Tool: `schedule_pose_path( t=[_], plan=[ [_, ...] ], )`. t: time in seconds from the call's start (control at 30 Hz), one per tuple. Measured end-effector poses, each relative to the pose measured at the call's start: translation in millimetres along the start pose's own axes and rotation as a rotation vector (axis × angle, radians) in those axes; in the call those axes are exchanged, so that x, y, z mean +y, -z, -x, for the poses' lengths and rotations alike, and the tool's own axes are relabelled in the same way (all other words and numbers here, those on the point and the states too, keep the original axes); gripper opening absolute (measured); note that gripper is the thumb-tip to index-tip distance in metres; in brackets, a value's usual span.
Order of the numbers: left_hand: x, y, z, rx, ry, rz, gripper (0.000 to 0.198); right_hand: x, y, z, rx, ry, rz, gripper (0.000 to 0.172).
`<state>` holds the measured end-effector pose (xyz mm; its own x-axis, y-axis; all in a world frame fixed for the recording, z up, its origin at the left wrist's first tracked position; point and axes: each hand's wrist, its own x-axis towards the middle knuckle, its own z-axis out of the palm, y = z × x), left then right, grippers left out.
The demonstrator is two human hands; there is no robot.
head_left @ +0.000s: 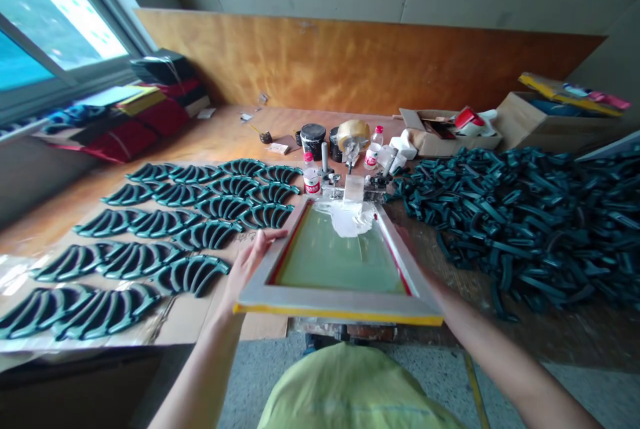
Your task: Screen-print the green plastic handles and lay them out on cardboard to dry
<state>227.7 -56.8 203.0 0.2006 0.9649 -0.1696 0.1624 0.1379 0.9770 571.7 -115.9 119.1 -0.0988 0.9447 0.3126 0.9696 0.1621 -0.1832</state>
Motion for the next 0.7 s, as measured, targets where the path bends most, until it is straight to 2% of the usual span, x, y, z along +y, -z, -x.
schedule_pose_path(
  t=[0.1, 0.17, 0.23, 0.3, 0.37, 0.47, 0.6, 0.7],
  plan=[
    [-49, -1.6, 16, -0.07, 0.171, -0.036, 0.075, 18, 18, -25, 0.15, -0.151, 0.021, 0.029],
    [-82, -7.4, 16, -0.064, 0.216, -0.025, 0.089, 14, 21, -52, 0.168, -0.153, -0.017, 0.043],
    [-110, -13.0, 12, -0.05, 0.207, -0.038, 0.092, 3, 17, -79, 0.077, -0.082, -0.035, 0.052],
    [-129, -15.8, 7, -0.052, 0.191, -0.063, 0.085, -10, 8, -98, -0.066, -0.062, 0.002, 0.043],
    [-139, -15.8, 4, -0.055, 0.198, -0.078, 0.08, -19, -2, -103, -0.191, -0.091, 0.049, 0.026],
    [-142, -14.3, 5, -0.053, 0.223, -0.095, 0.077, -28, -12, -85, -0.257, -0.056, 0.083, 0.01],
    [-140, -15.1, 7, -0.062, 0.234, -0.079, 0.075, -30, -5, -42, -0.28, 0.235, 0.049, 0.019],
    [-139, -16.8, 7, -0.067, 0.234, -0.055, 0.076, -23, 11, -30, -0.331, 0.383, -0.009, 0.023]
  ],
)
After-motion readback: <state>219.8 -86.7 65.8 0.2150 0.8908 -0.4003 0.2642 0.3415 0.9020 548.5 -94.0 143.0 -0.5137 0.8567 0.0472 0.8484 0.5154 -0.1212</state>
